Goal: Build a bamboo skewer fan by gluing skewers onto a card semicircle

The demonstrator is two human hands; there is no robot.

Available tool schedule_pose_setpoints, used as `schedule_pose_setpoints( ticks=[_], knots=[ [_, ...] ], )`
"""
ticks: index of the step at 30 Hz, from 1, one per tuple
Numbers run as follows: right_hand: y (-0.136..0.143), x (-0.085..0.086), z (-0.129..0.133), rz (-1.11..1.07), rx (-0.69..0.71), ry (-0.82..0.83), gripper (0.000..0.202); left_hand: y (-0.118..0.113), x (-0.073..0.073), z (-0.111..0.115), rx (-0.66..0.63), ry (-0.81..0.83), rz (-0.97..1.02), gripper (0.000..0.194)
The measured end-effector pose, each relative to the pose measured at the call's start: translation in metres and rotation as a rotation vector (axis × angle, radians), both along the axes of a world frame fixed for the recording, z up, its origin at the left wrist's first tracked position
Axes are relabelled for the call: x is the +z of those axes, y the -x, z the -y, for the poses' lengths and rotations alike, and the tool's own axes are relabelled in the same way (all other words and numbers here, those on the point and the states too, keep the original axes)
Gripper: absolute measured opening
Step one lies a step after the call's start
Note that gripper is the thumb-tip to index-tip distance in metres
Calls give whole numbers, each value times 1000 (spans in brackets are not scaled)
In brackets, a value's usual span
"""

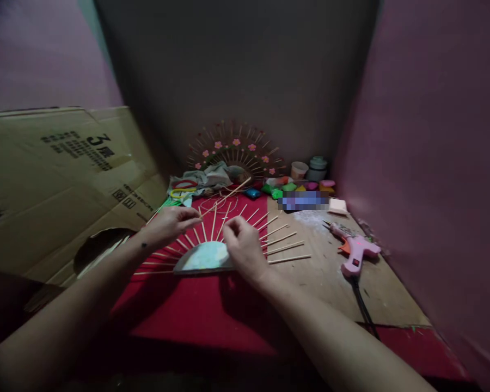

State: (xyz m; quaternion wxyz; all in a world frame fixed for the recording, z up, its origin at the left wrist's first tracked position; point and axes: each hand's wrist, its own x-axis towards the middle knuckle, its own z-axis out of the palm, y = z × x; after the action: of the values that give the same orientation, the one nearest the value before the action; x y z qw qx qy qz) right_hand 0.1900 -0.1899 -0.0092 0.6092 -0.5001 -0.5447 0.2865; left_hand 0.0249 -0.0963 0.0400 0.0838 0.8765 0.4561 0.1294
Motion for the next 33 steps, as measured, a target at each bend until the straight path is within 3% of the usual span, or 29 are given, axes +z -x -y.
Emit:
schedule_pose_setpoints(
  ticks=[4,7,14,24,29,33],
  knots=[
    [4,-18,4,607,-4,-369,14,-6,1,-51,3,-78,-225,18],
    [6,-24,6,803,33,-516,17,-24,0,-68,34,-124,-312,19],
    [2,-25,8,743,49,-454,15,-65,-9,-99,60,-111,-420,21],
    [2,-28,3,743,48,-411,11,-73,-31,-158,175,-125,-387,35],
    [1,-28,4,744,42,-425,11,-79,-33,-168,158,-182,-337,39],
    [-1,-29,4,753,21,-405,16,-73,-26,-157,120,-211,-306,33]
  ],
)
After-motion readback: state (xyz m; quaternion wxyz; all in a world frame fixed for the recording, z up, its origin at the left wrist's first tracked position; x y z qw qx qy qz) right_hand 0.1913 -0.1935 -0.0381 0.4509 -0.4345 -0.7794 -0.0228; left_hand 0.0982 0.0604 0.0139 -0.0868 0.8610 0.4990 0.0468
